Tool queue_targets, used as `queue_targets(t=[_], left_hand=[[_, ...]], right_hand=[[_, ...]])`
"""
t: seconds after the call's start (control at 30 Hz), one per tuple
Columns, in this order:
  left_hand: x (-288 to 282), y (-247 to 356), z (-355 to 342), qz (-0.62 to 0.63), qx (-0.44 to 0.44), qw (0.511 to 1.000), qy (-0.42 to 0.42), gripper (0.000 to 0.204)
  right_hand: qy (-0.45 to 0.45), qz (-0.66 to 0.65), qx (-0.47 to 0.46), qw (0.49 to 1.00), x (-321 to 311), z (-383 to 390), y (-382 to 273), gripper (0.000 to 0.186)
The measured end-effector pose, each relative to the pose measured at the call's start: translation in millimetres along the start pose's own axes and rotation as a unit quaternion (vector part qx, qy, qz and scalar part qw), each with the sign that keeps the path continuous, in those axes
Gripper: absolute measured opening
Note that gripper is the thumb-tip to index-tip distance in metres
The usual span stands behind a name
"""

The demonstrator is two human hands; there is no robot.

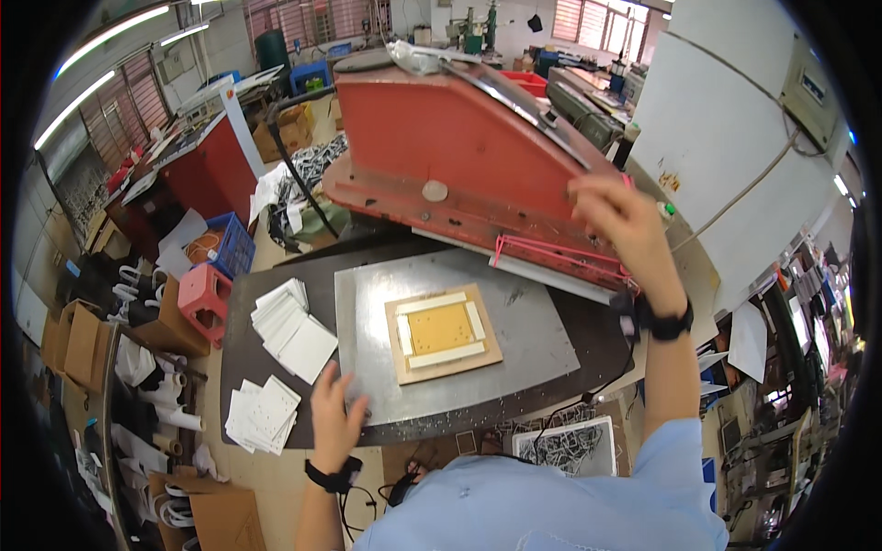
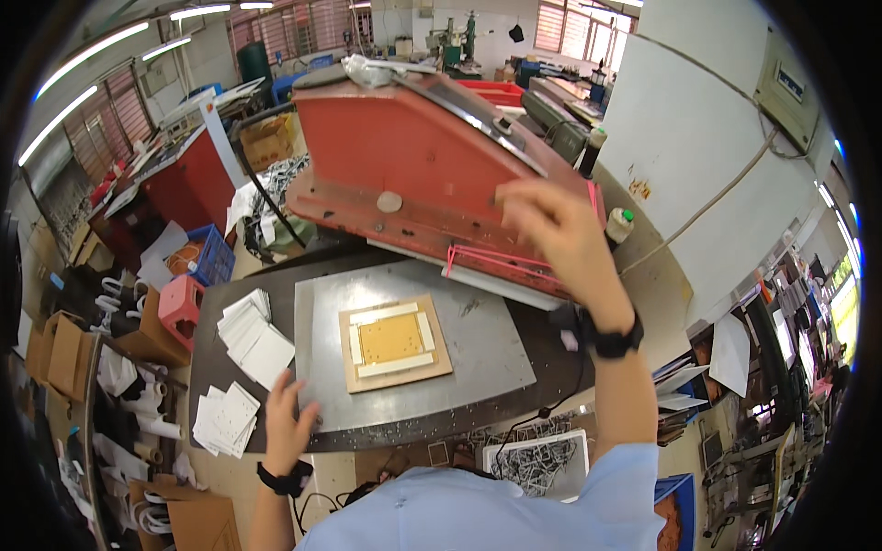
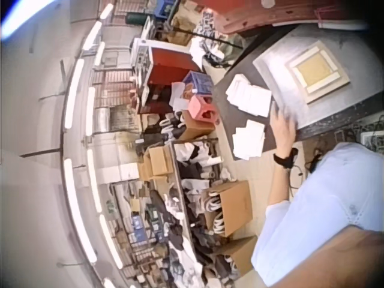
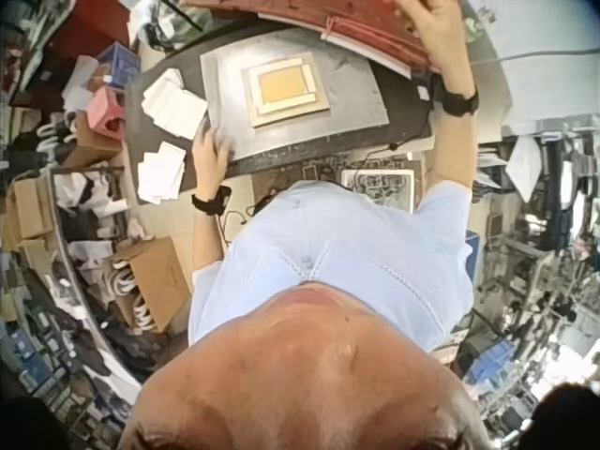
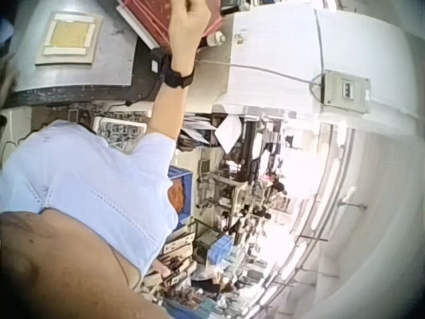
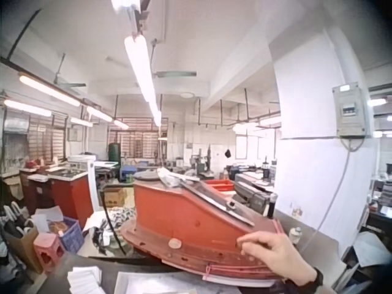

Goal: Operating a manual stamping press to punch holes or indent patterns into small leather pieces.

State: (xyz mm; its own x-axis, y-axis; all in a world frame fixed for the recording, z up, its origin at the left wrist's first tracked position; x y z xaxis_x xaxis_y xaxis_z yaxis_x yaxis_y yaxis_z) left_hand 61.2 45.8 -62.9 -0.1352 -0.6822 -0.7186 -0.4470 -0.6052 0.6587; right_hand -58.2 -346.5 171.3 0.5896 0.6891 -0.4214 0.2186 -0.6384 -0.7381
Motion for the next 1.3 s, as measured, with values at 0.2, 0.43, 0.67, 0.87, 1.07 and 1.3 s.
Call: queue_targets(t=[0.2,0.43,0.67,0.87,1.07,1.3], left_hand=[[30.8,17.0,-2.8,0.006,0.033,0.999,-0.036,0.043],[34.7,12.0,-5.3,0.009,0.045,0.999,-0.028,0.042],[34.6,4.5,-0.3,-0.028,0.034,0.999,0.004,0.04],[43.8,7.2,0.2,-0.016,0.05,0.999,0.009,0.042],[46.1,6.9,4.9,-0.041,0.03,0.999,0.017,0.042],[45.4,6.1,4.5,-0.041,0.036,0.998,0.029,0.042]], right_hand=[[0.062,0.058,-0.121,0.989,-12.8,-147.7,56.2,0.028],[0.079,0.132,-0.094,0.984,5.7,-260.7,127.7,0.023],[-0.053,0.003,-0.1,0.994,50.4,-316.6,167.4,0.024],[-0.106,0.016,0.056,0.993,-68.1,-390.1,278.1,0.037],[-0.181,-0.015,-0.021,0.983,-12.1,-414.5,256.7,0.034],[-0.185,0.121,-0.043,0.974,20.5,-392.9,226.8,0.055]])
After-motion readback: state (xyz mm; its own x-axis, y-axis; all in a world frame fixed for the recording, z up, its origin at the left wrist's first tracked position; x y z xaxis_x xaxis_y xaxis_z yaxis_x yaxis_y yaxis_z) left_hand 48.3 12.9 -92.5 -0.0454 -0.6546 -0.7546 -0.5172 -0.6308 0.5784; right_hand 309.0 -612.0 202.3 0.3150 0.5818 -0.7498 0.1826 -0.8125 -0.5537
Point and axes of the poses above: each hand's wrist, its own z-axis away from the middle knuckle, its own x-axis out of the palm, y = z × x, the point moved 1 cm from there along -z, towards the middle knuckle, and after that the axes turned 10 degrees about -x, right-handed, at the moved point
